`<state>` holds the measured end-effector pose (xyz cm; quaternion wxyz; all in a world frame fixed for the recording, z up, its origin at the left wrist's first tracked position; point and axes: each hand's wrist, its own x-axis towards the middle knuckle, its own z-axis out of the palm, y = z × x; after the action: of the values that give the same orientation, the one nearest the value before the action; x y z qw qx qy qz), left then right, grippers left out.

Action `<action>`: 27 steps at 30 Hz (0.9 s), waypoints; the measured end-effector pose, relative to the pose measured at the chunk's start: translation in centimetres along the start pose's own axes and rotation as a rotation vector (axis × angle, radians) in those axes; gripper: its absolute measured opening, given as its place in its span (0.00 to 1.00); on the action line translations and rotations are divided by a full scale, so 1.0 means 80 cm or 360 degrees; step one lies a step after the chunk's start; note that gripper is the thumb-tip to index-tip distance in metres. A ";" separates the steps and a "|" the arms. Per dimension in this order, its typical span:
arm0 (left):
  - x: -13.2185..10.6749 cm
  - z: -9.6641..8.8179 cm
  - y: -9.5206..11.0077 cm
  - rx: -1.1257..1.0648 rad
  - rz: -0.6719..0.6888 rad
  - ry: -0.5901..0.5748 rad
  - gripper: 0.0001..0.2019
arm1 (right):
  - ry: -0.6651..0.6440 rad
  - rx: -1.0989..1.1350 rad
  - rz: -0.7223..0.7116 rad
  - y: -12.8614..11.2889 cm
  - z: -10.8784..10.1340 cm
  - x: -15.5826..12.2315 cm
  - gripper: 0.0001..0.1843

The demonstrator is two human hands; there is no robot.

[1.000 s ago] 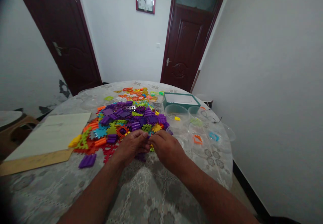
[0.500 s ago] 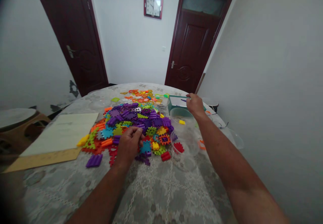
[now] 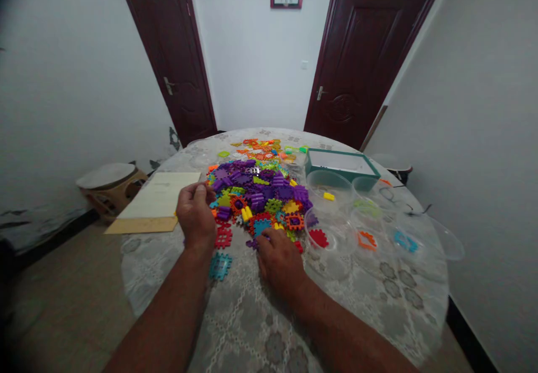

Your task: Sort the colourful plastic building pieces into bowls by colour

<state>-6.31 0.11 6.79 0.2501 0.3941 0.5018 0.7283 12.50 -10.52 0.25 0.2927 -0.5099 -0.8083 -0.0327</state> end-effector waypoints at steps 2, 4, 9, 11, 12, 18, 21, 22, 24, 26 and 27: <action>0.013 -0.020 0.005 0.0226 0.0071 0.0060 0.09 | 0.0031 -0.0124 0.0068 0.007 0.005 -0.002 0.22; 0.019 -0.044 0.006 0.0595 0.0163 0.0027 0.12 | 0.0056 -0.0189 0.0146 0.014 0.007 -0.002 0.27; -0.012 -0.102 -0.023 0.1634 0.0427 -0.0230 0.22 | 0.0054 -0.0222 0.0227 0.024 0.016 -0.007 0.29; -0.033 -0.114 -0.040 0.1869 0.0387 -0.0382 0.23 | 0.0054 -0.0267 0.0221 0.027 0.019 -0.009 0.29; -0.042 -0.117 -0.047 0.1946 0.0383 -0.0475 0.23 | 0.0050 -0.0287 0.0222 0.028 0.019 -0.009 0.28; -0.077 -0.113 -0.066 0.1849 0.0560 -0.0755 0.23 | 0.0055 -0.0218 0.0265 0.030 0.022 -0.007 0.27; -0.094 -0.114 -0.069 0.1629 0.0550 -0.0877 0.30 | 0.0062 -0.0105 0.0228 0.028 0.027 -0.007 0.27; -0.101 -0.115 -0.069 0.1579 0.0539 -0.0933 0.34 | 0.0062 -0.0058 0.0197 0.026 0.029 -0.007 0.27; -0.114 -0.115 -0.070 0.1510 0.0543 -0.1081 0.45 | 0.0053 0.0050 0.0123 0.024 0.032 -0.008 0.29; -0.125 -0.112 -0.070 0.1468 0.0580 -0.1212 0.53 | 0.0031 0.0182 0.0047 0.022 0.035 -0.008 0.31; -0.128 -0.108 -0.070 0.1447 0.0599 -0.1246 0.55 | 0.0022 0.0257 0.0005 0.022 0.036 -0.008 0.32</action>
<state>-7.86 -10.17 -3.34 0.0901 0.7801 0.5546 0.2753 12.90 -9.21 -2.87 0.3385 -0.4856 -0.8054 0.0298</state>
